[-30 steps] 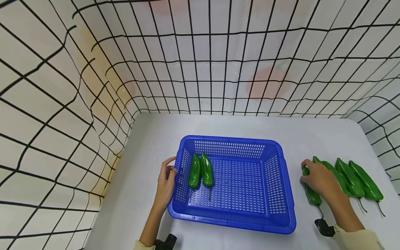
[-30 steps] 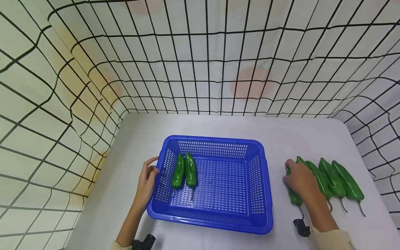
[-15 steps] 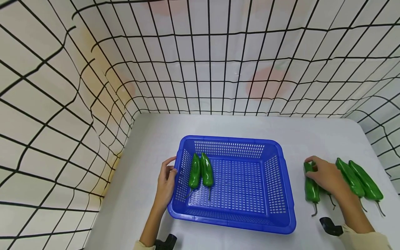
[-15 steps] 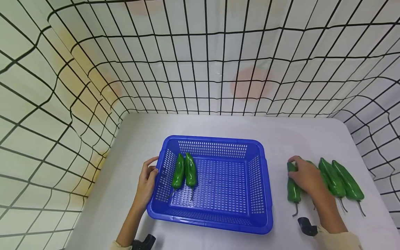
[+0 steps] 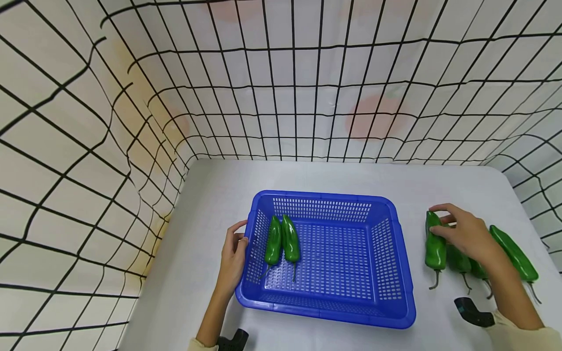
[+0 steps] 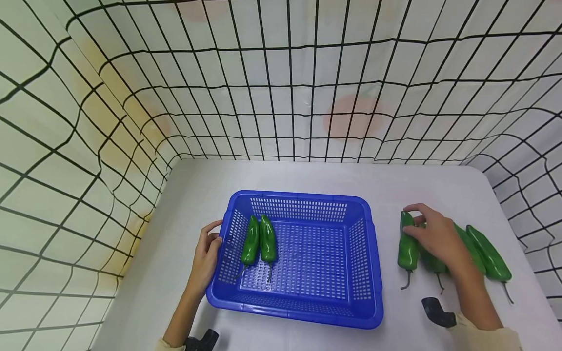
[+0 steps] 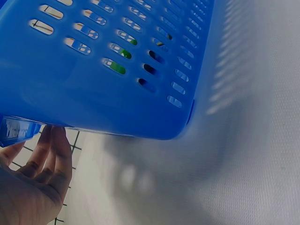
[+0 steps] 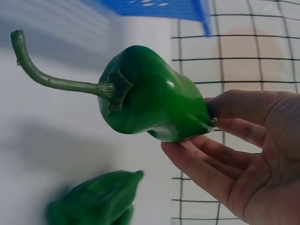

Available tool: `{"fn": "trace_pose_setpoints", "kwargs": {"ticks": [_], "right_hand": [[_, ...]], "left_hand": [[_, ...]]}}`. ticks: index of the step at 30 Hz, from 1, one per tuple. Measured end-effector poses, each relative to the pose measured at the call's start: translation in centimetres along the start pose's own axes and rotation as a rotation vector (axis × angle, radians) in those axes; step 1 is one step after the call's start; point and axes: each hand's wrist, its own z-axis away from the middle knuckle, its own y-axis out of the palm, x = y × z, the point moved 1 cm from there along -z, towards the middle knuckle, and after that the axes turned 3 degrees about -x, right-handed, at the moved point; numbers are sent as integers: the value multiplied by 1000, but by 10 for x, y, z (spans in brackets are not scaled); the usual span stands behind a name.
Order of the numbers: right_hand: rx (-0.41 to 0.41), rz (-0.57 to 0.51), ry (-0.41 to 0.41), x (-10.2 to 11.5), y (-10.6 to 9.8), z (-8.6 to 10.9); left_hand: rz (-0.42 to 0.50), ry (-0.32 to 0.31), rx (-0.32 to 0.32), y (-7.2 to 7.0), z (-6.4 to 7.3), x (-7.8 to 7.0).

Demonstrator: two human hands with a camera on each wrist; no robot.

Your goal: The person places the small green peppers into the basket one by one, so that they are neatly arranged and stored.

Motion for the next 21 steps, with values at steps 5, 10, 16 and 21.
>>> {"fn": "trace_pose_setpoints", "kwargs": {"ticks": [5, 10, 16, 21], "right_hand": [[-54, -29, -23, 15, -10, -2], [-67, -59, -26, 31, -18, -5], [-41, -133, -65, 56, -18, -9], [-12, -204, -66, 78, -10, -14]], "left_hand": [[-3, 1, -1, 0, 0, 0], [-4, 2, -1, 0, 0, 0], [-4, 2, -2, -1, 0, 1], [0, 2, 0, -1, 0, 1]]}}
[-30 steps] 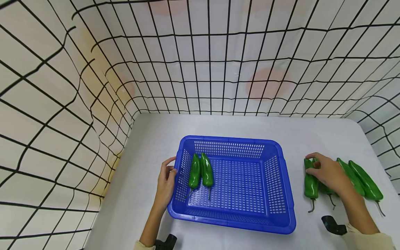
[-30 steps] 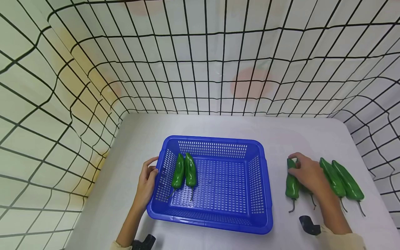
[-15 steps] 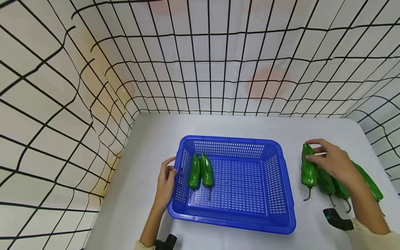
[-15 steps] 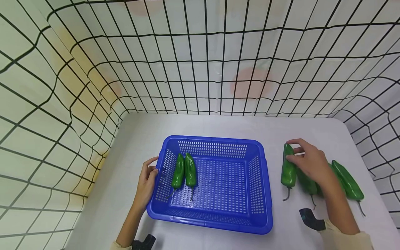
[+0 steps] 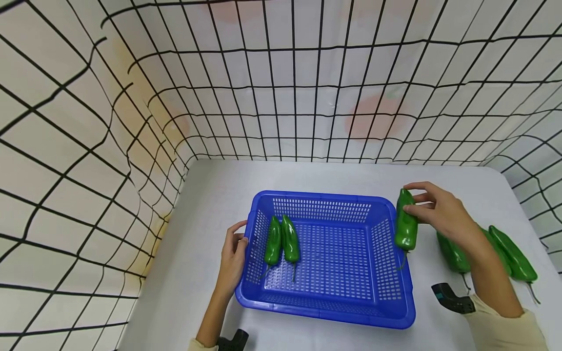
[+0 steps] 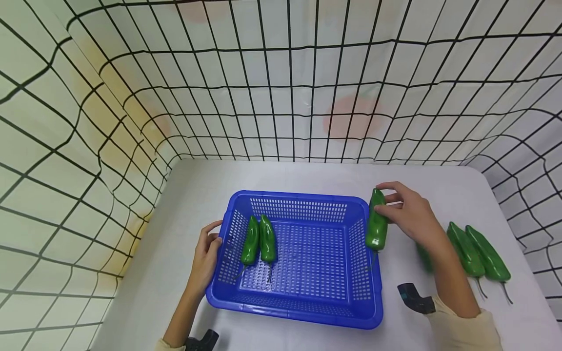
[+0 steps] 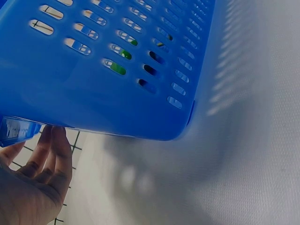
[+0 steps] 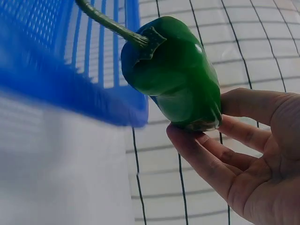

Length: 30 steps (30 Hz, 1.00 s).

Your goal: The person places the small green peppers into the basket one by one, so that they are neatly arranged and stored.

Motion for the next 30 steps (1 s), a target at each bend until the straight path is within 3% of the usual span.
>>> {"fn": "trace_pose_setpoints", "kwargs": {"ticks": [11, 20, 30], "right_hand": [[59, -56, -44, 36, 51, -12], [117, -150, -32, 48, 96, -21], [160, -186, -24, 60, 129, -29]], "left_hand": [[-2, 0, 3, 0, 0, 0], [-1, -2, -2, 0, 0, 0], [0, 10, 1, 0, 0, 1]]}}
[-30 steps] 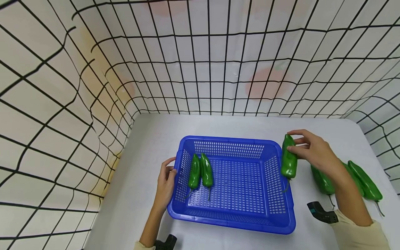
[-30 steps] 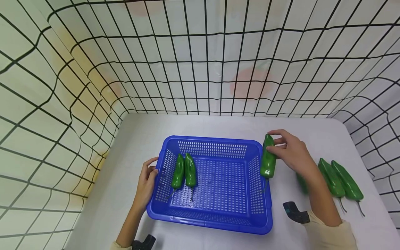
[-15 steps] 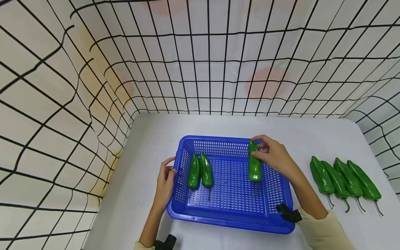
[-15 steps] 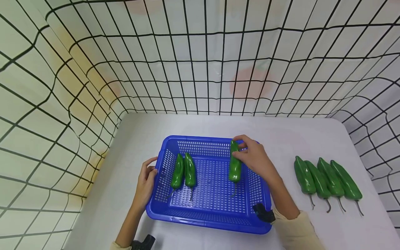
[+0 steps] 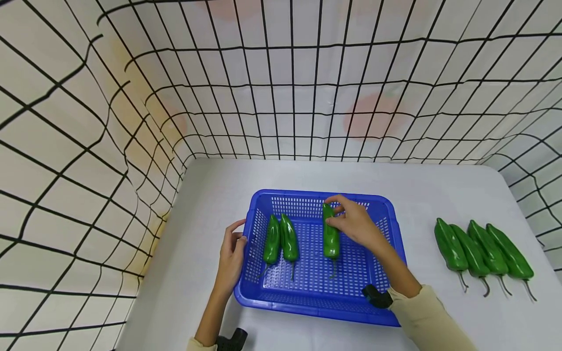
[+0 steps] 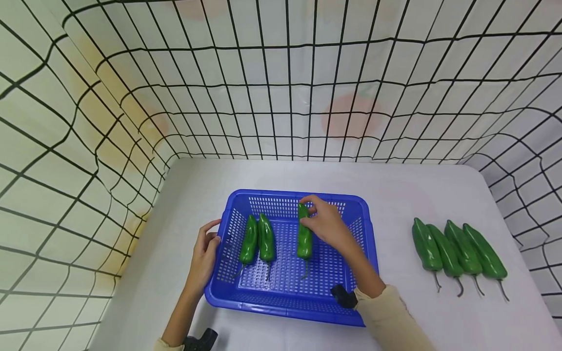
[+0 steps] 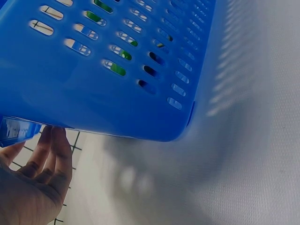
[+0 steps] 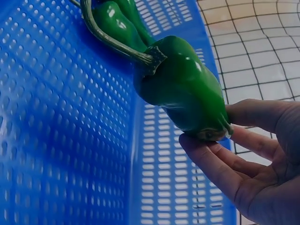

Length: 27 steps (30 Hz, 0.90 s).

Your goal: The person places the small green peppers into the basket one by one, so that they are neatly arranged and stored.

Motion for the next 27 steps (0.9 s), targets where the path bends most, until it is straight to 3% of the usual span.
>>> {"fn": "trace_pose_setpoints", "kwargs": {"ticks": [9, 27], "right_hand": [[18, -25, 30, 4, 25, -11], [49, 16, -25, 1, 65, -28]], "left_hand": [[13, -12, -6, 0, 0, -1], [4, -12, 3, 1, 0, -1]]}}
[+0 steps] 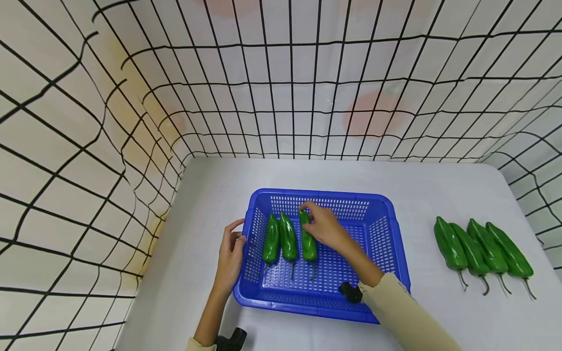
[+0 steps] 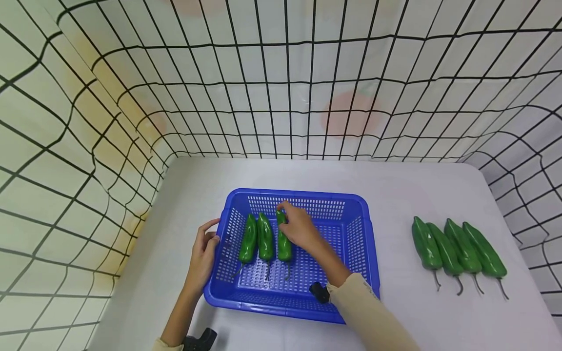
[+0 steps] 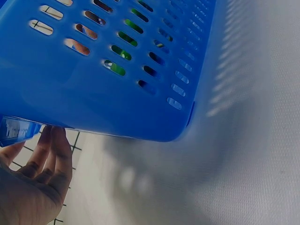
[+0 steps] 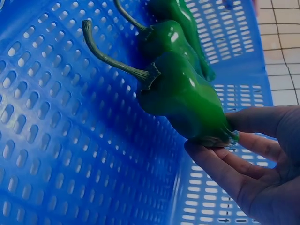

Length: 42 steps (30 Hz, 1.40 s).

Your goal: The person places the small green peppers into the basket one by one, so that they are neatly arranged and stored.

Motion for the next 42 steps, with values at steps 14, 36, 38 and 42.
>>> {"fn": "trace_pose_setpoints", "kwargs": {"ticks": [14, 36, 38, 42], "right_hand": [[10, -21, 12, 2, 19, -4], [39, 233, -85, 4, 7, 2], [34, 253, -94, 6, -1, 6], [27, 247, -109, 10, -21, 14]], "left_hand": [[11, -13, -2, -1, 0, -4], [18, -24, -3, -1, -1, -2], [19, -21, -1, -1, -1, -2], [16, -18, 0, -1, -1, -2]]}}
